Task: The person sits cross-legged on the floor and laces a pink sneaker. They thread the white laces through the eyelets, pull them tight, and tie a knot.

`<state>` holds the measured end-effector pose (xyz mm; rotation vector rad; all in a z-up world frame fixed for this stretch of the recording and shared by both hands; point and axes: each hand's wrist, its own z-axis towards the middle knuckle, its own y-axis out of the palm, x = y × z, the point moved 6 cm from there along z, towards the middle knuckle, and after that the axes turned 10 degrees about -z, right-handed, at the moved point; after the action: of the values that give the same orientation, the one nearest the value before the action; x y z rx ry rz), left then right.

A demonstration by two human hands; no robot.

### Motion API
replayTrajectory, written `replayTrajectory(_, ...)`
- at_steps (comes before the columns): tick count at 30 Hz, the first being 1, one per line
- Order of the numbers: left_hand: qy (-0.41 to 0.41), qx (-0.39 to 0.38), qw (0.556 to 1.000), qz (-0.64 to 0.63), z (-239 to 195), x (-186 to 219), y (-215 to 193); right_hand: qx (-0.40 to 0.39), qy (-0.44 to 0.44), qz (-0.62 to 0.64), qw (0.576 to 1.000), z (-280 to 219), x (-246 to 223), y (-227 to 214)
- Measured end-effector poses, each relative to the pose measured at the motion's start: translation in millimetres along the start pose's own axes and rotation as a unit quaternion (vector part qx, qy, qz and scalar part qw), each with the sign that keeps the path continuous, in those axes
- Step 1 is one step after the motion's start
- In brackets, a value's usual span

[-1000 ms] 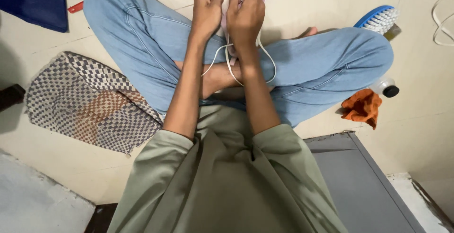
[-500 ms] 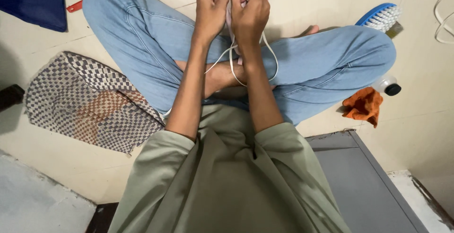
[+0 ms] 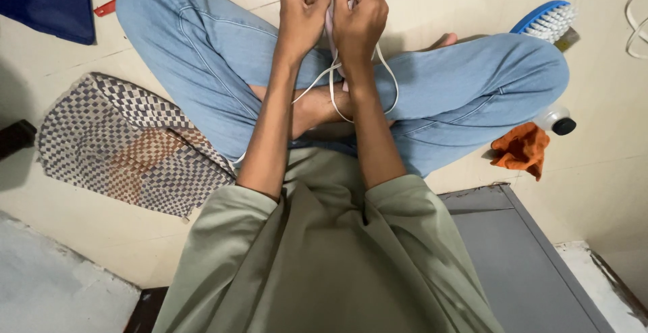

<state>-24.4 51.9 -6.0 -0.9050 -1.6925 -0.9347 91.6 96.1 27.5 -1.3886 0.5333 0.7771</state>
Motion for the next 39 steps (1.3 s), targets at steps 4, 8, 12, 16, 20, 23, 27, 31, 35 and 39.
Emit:
replayTrajectory(4,0.003,-0.006,1.0,-0.017,0.6,-4.7,-0.6,0.006,0.011,0.002,1.0,-1.7,7.6,3.0)
replayTrajectory(8,0.01,-0.014,1.0,-0.003,2.4,-0.8,-0.3,0.0,0.002,0.015,1.0,1.1,1.6,-2.4)
replayTrajectory(12,0.004,-0.007,1.0,-0.017,2.7,-7.0,-1.1,-0.021,-0.021,0.044,0.999,3.2,0.1,-7.5)
replayTrajectory(16,0.024,-0.003,1.0,0.005,3.8,-6.0,0.0,-0.062,-0.021,0.086,0.994,4.9,13.7,-7.2)
replayTrajectory(20,0.027,0.014,0.999,0.044,-6.5,16.8,4.8,-0.073,0.014,0.132,0.988,3.5,21.8,-19.2)
replayTrajectory(23,0.114,-0.028,0.975,0.188,-20.9,55.5,17.8,-0.098,0.038,0.146,0.984,-0.1,20.0,-26.9)
replayTrajectory(27,0.198,-0.055,0.944,0.257,-33.4,82.7,28.0,-0.163,0.035,0.202,0.965,-2.5,8.5,-41.6)
replayTrajectory(31,0.218,-0.084,0.947,0.222,-35.5,93.2,27.7,-0.231,0.029,0.206,0.95,-4.1,0.0,-53.0)
replayTrajectory(35,0.142,-0.109,0.969,0.172,-38.0,97.3,26.6,-0.255,0.078,0.226,0.937,-6.2,-5.3,-67.0)
replayTrajectory(39,0.088,-0.148,0.971,0.165,-44.2,94.0,29.7,-0.277,0.081,0.221,0.932,-7.4,-16.3,-75.0)
